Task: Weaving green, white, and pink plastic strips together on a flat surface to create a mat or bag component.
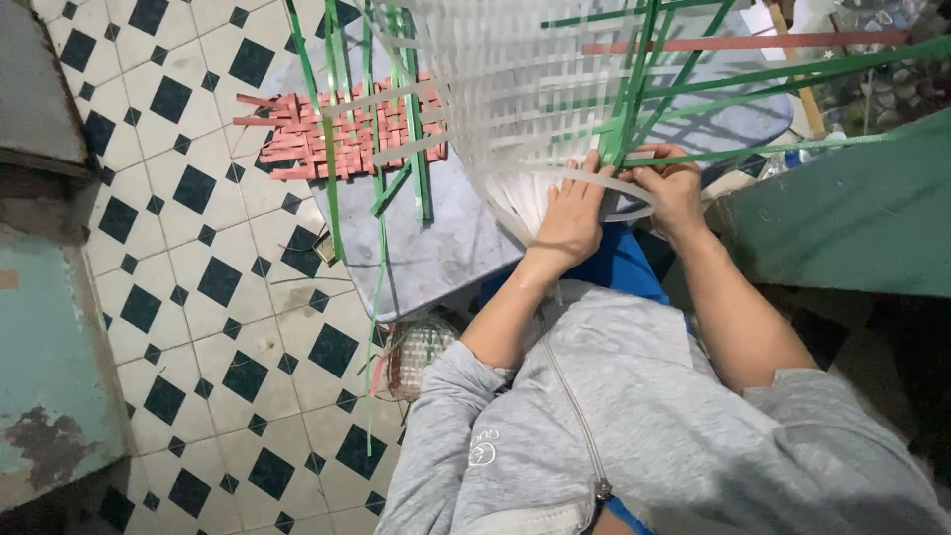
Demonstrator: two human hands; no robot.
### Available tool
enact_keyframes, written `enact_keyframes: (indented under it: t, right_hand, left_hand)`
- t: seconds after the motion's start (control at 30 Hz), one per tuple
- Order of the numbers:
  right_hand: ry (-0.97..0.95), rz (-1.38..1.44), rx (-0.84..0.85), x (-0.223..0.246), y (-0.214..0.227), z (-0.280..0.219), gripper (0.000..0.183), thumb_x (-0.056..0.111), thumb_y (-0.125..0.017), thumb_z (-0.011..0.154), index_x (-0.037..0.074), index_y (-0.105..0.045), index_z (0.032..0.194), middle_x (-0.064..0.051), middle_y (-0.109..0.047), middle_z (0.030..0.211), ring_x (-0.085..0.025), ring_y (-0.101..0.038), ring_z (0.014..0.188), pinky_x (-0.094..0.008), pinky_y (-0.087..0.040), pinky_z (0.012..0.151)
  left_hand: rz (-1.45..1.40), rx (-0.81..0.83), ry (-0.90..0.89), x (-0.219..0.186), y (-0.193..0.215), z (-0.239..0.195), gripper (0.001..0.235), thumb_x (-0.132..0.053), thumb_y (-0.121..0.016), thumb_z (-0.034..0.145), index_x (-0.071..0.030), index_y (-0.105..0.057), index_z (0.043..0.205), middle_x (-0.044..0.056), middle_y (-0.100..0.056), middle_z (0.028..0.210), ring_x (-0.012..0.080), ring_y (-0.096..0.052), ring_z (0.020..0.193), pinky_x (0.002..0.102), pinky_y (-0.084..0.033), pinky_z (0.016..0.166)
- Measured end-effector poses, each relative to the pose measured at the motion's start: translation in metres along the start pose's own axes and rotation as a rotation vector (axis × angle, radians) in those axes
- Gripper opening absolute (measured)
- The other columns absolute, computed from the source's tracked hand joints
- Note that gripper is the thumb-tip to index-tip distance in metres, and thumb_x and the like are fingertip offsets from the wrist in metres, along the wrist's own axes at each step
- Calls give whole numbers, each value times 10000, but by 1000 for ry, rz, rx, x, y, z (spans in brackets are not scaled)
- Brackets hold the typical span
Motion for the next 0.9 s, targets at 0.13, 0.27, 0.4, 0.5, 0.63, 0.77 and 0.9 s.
enact_keyframes:
  t: [0.13,0.27,0.4,0.5,0.63,0.77,0.9]
  right_hand:
    - [65,34,38,-23,9,8,315,-110,-605,872,-55,-571,1180,-199,-657,954,-228,-700,833,-346,-609,769]
    - [107,60,100,-23,15,7,337,-74,-652,891,-54,-588,1221,-231,-649,1013,-225,-659,916,-381,-582,776]
    - [57,115,137,-9,10,2,346,13,-680,898,-43,-579,1225,-232,-649,1037,-244,-679,900,-353,-598,782]
    - [53,-22,95,24,0,3,431,-41,-647,891,-58,-513,1301,-226,-637,1061,-206,-669,772,-287,-595,636]
    - [-31,-59,149,-3,13,21,501,-99,-569,860,-72,-488,1354,-290,-595,1146,-266,-675,755,-341,-600,562]
    - [-243,102,95,12,4,27,543,-130,-492,800,-73,-498,1340,-257,-612,1129,-252,-703,695,-264,-627,538]
    - [-212,-41,73,-5,3,43,390,23,-626,860,6,-616,1249,-197,-671,961,-220,-694,669,-296,-618,512]
  left_hand:
    - [-21,-7,-20,-1,5,-3,843,24,-496,802,-218,-216,1560,133,-82,1648,470,-129,1488,676,-244,1120]
    - [29,-24,-23,-5,5,0,884,13,-510,823,-315,-175,1572,129,-90,1645,477,-109,1494,697,-246,1111]
    - [117,28,28,-9,8,4,794,-50,-535,850,-309,-248,1544,138,-185,1605,464,-138,1488,670,-274,1100]
    - [76,55,32,-19,24,5,755,-45,-518,862,-292,-281,1535,157,-187,1605,483,-146,1479,686,-285,1084]
    - [126,109,58,-27,30,4,757,-65,-530,863,-279,-265,1539,168,-202,1593,482,-145,1471,689,-284,1070]
    - [126,106,96,-31,23,8,735,-103,-560,857,-204,-282,1529,213,-212,1577,501,-139,1461,692,-267,1080]
    - [141,107,123,-42,26,13,731,-127,-590,868,-146,-280,1530,242,-247,1551,509,-139,1452,689,-245,1088]
Point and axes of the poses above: each hand's wrist, its own z-axis towards the middle knuckle, its own y-axis out of the back of the hand, x = y × z, the point moved 1 cm from there along z, towards the middle knuckle
